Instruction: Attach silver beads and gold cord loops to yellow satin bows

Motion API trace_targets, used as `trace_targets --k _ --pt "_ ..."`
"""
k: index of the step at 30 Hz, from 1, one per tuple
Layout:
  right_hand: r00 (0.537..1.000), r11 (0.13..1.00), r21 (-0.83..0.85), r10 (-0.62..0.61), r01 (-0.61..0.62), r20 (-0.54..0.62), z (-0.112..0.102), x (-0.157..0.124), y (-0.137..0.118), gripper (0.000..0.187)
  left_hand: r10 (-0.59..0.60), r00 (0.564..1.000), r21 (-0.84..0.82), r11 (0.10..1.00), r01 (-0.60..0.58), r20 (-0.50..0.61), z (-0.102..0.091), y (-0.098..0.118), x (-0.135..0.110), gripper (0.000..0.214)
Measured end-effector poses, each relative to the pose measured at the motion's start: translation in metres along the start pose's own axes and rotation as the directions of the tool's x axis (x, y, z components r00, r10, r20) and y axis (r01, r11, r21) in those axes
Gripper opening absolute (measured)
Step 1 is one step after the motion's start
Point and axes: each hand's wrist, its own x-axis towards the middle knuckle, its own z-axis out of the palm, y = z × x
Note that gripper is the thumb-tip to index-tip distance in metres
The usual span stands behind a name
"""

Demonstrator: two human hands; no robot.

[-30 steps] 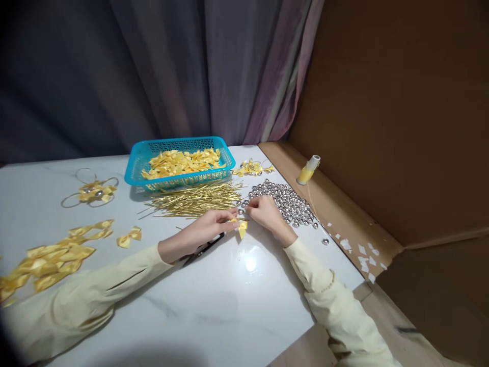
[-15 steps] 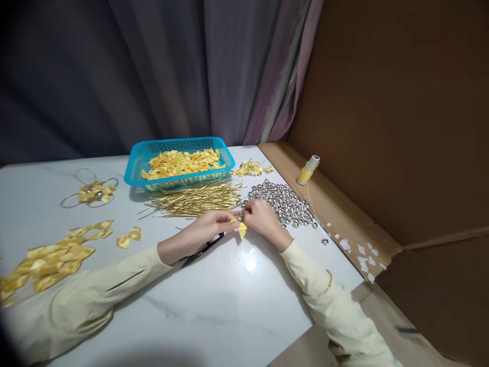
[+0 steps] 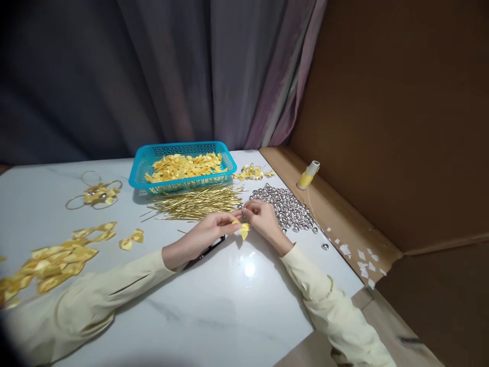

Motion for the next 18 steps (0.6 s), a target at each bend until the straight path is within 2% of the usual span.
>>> trace_targets --k 4,9,14,16,18 --pt "0.994 0.992 0.126 -0.009 0.023 -0.113 -0.003 -0.003 -0.006 0.023 0.043 0.999 -0.034 0.998 -0.043 -0.003 0.002 0.009 -0.005 0.017" --pt "0.985 0.964 0.262 0.015 0.031 -0.171 -0.002 -0.006 -0.012 0.022 0.077 0.997 -0.073 0.994 -0.077 -0.003 0.002 0.015 -0.009 0.016" --pt "0.982 0.936 0.353 0.05 0.017 -0.181 0.0 -0.007 -0.013 0.015 0.093 0.996 -0.094 0.991 -0.094 -0.014 0.0 0.013 -0.009 0.018" --pt "0.987 0.933 0.361 0.058 0.001 -0.152 0.0 -0.007 -0.013 0.018 0.098 0.995 -0.096 0.99 -0.1 -0.022 -0.001 0.012 -0.009 0.018" --pt "0.992 0.932 0.363 0.058 -0.013 -0.113 0.0 -0.007 -0.014 0.014 0.101 0.994 -0.094 0.99 -0.103 -0.033 -0.002 0.011 -0.009 0.017"
